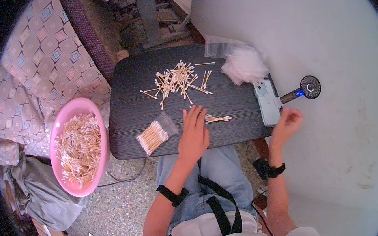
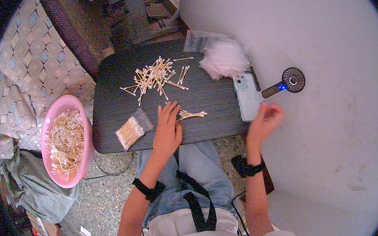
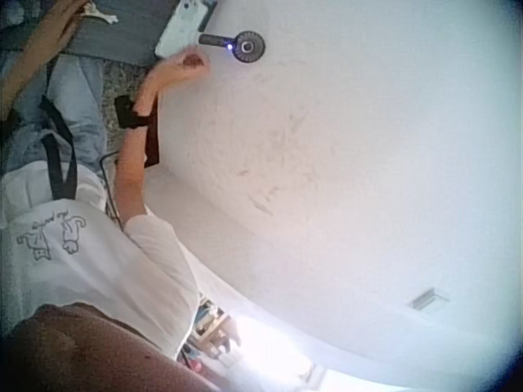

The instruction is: Sorting cotton swabs from a pile and placing them into small clear plastic bags.

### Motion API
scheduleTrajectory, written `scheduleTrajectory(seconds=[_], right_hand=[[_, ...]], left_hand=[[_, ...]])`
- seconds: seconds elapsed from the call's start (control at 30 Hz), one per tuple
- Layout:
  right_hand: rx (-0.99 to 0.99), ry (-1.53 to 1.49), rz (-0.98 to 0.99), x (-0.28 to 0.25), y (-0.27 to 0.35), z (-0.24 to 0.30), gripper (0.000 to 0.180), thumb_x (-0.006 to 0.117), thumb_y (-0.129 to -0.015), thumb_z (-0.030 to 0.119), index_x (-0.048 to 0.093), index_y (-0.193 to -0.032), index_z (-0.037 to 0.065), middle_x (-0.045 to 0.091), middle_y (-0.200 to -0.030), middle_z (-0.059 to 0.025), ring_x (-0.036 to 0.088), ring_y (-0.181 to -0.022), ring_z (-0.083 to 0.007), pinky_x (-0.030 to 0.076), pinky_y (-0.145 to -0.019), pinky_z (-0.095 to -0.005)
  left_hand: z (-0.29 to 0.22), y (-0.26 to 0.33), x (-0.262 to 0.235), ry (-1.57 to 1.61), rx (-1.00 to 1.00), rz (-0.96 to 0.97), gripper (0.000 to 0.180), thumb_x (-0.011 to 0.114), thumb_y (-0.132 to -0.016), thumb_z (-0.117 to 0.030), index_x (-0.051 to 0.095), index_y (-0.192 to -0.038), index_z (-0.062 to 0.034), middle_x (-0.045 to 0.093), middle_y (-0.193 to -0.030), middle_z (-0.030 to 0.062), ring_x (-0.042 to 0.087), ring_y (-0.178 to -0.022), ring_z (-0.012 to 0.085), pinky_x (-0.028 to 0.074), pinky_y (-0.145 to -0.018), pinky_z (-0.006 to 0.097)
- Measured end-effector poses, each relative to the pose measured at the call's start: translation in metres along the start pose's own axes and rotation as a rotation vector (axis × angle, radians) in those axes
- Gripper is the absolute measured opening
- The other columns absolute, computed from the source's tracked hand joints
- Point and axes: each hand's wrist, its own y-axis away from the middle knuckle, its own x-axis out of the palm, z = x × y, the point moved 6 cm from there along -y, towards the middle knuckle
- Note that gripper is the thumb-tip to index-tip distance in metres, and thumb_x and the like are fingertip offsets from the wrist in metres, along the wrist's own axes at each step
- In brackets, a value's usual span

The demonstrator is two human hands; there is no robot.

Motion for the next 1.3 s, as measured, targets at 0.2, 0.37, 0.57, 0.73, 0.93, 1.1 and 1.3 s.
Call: scheduleTrajectory(seconds=[0.2,0.37,0.57,0.73,0.93,1.1,1.3], right_hand=[[-0.528,0.139,1.018,0.078,0.089,0.086,0.039,0.058,-0.082,0.002,0.053,-0.121,0.002,0.051,-0.126,-0.0137,0.047,-0.117,-0.0321,0.037,-0.1,-0.0381],[-0.496,0.15,1.157,0.098,0.117,0.067,0.041,0.053,-0.086,0.0,0.049,-0.126,0.001,0.044,-0.136,-0.0147,0.038,-0.128,-0.0336,0.033,-0.105,-0.0406],[-0.409,0.03,1.158,0.11,0.117,0.072,0.042,0.049,-0.085,-0.002,0.045,-0.127,-0.003,0.043,-0.135,-0.0177,0.039,-0.128,-0.0332,0.034,-0.106,-0.0386],[-0.389,0.003,1.194,0.121,0.118,0.072,0.036,0.053,-0.084,0.0,0.051,-0.12,-0.002,0.046,-0.133,-0.0169,0.039,-0.128,-0.0328,0.036,-0.105,-0.0389],[-0.44,0.027,1.045,0.118,0.109,0.07,0.019,0.062,-0.08,0.005,0.063,-0.098,0.001,0.057,-0.104,-0.0117,0.053,-0.1,-0.0298,0.044,-0.087,-0.0377],[-0.486,0.046,1.095,0.127,0.107,0.071,0.015,0.063,-0.078,0.008,0.061,-0.092,0.002,0.054,-0.092,-0.0105,0.051,-0.09,-0.0295,0.044,-0.08,-0.0383],[-0.431,0.031,1.109,0.127,0.103,0.066,0.017,0.063,-0.078,0.011,0.062,-0.093,0.003,0.055,-0.09,-0.0102,0.051,-0.089,-0.0291,0.044,-0.079,-0.0368]], left_hand=[[0.006,0.003,0.003,-0.102,0.015,0.03,0.046,0.052,-0.073,0.003,0.049,-0.119,0.0058,0.044,-0.124,0.0181,0.032,-0.129,0.0355,0.017,-0.112,0.053],[-0.001,0.003,-0.001,-0.062,-0.015,0.018,0.044,0.051,-0.073,0.004,0.052,-0.117,0.0018,0.047,-0.12,0.018,0.042,-0.118,0.036,0.019,-0.111,0.054],[0.003,0.002,-0.005,0.072,-0.049,-0.007,0.041,0.054,-0.074,0.003,0.051,-0.115,0.006,0.047,-0.116,0.0181,0.042,-0.115,0.0351,0.035,-0.102,0.044],[0.004,0.002,-0.006,0.099,-0.012,-0.098,0.039,0.053,-0.077,0.004,0.053,-0.115,0.0016,0.051,-0.115,0.0162,0.047,-0.111,0.0355,0.038,-0.097,0.042],[0.011,0.0,-0.005,0.079,-0.054,-0.08,0.026,0.058,-0.081,-0.002,0.058,-0.107,-0.0013,0.053,-0.107,0.0136,0.049,-0.101,0.0334,0.041,-0.089,0.041],[0.015,-0.006,-0.003,0.036,-0.087,-0.016,0.017,0.058,-0.083,-0.006,0.058,-0.099,-0.0007,0.052,-0.1,0.0142,0.049,-0.096,0.0333,0.042,-0.085,0.041],[0.014,-0.011,0.001,0.012,-0.072,-0.023,0.019,0.056,-0.085,-0.007,0.055,-0.102,-0.0011,0.052,-0.096,0.0152,0.049,-0.094,0.0329,0.042,-0.083,0.04]])
